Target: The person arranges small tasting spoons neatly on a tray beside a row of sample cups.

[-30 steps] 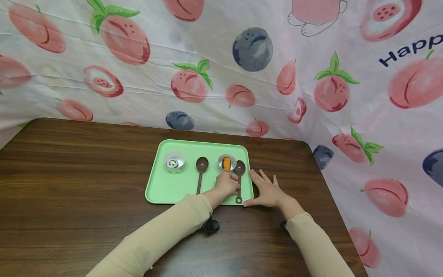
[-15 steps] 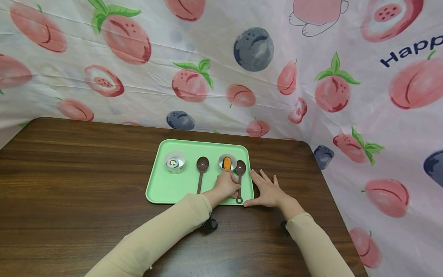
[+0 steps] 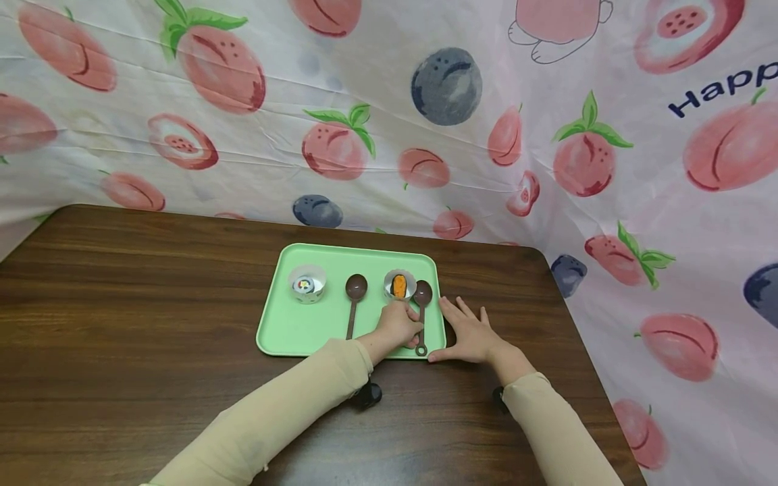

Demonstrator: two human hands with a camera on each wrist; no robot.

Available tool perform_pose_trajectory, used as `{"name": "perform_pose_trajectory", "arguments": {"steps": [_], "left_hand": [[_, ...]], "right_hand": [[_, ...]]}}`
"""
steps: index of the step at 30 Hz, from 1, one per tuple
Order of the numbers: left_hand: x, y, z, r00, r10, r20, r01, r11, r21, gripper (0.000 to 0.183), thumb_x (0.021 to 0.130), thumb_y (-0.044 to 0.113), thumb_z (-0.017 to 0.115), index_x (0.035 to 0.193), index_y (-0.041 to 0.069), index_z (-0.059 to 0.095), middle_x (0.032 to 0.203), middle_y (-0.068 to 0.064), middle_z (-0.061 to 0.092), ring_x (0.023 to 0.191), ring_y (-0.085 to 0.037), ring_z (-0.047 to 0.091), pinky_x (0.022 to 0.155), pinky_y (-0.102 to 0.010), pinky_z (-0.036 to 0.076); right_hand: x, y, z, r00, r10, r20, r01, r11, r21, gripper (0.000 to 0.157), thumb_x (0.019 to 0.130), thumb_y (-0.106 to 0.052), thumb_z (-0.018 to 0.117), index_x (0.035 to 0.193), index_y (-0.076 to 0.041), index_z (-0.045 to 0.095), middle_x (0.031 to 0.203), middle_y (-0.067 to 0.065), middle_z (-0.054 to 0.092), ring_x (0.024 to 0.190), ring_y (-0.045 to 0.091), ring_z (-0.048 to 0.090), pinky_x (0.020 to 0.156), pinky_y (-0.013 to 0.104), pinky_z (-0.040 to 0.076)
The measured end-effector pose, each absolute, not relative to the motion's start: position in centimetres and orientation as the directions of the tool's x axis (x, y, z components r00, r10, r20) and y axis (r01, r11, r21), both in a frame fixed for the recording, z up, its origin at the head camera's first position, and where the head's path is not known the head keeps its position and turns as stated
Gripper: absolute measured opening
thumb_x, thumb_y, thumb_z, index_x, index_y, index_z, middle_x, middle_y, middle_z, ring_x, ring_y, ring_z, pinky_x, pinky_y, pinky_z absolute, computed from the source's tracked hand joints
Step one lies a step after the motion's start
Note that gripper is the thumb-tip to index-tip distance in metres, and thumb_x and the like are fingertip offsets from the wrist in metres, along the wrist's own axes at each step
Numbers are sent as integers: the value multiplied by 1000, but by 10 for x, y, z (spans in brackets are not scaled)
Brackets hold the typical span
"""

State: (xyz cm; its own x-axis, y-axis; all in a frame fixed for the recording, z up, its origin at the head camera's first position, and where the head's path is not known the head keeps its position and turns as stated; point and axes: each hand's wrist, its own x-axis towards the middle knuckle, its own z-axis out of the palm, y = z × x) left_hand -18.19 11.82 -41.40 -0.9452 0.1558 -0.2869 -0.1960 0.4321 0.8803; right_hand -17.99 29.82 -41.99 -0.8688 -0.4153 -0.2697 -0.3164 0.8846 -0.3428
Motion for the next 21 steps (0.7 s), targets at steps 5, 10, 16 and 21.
{"name": "perform_pose_trajectory", "arguments": {"steps": [5, 10, 16, 21], "left_hand": [[-182, 116, -416, -944, 168, -284, -184, 447, 875, 16, 87, 4, 60, 72, 0, 63, 61, -17, 68, 41, -15, 58, 38, -16, 42], [-183, 108, -408, -928, 197, -317, -187, 489, 852, 43, 90, 12, 54, 47, 10, 48, 62, -17, 68, 40, -15, 56, 37, -17, 36], [-179, 82, -383, -894, 294, -337, -161, 492, 855, 32, 93, 25, 53, 76, 1, 67, 75, -14, 69, 56, -16, 60, 47, -21, 49], [-178, 52, -363, -923, 327, -201, 7, 540, 842, 34, 93, 38, 54, 104, 10, 67, 102, -6, 68, 84, -15, 61, 69, -27, 50]], "right_hand": [[-180, 298, -420, -868, -415, -273, -320, 887, -333, 109, 73, -57, 71, 151, -8, 13, 157, 14, 17, 144, 39, 9, 107, 74, 2], [-180, 298, -418, -873, -415, -256, -323, 886, -333, 107, 73, -57, 71, 151, -8, 15, 156, 14, 18, 143, 40, 9, 107, 74, 2], [-178, 302, -415, -901, -380, -209, -301, 895, -328, 94, 83, -58, 60, 150, -8, 18, 156, 16, 18, 142, 44, 7, 107, 73, 3], [-177, 305, -414, -927, -339, -158, -270, 899, -344, 86, 88, -55, 53, 150, -8, 18, 156, 17, 17, 142, 44, 3, 105, 75, -2]]}}
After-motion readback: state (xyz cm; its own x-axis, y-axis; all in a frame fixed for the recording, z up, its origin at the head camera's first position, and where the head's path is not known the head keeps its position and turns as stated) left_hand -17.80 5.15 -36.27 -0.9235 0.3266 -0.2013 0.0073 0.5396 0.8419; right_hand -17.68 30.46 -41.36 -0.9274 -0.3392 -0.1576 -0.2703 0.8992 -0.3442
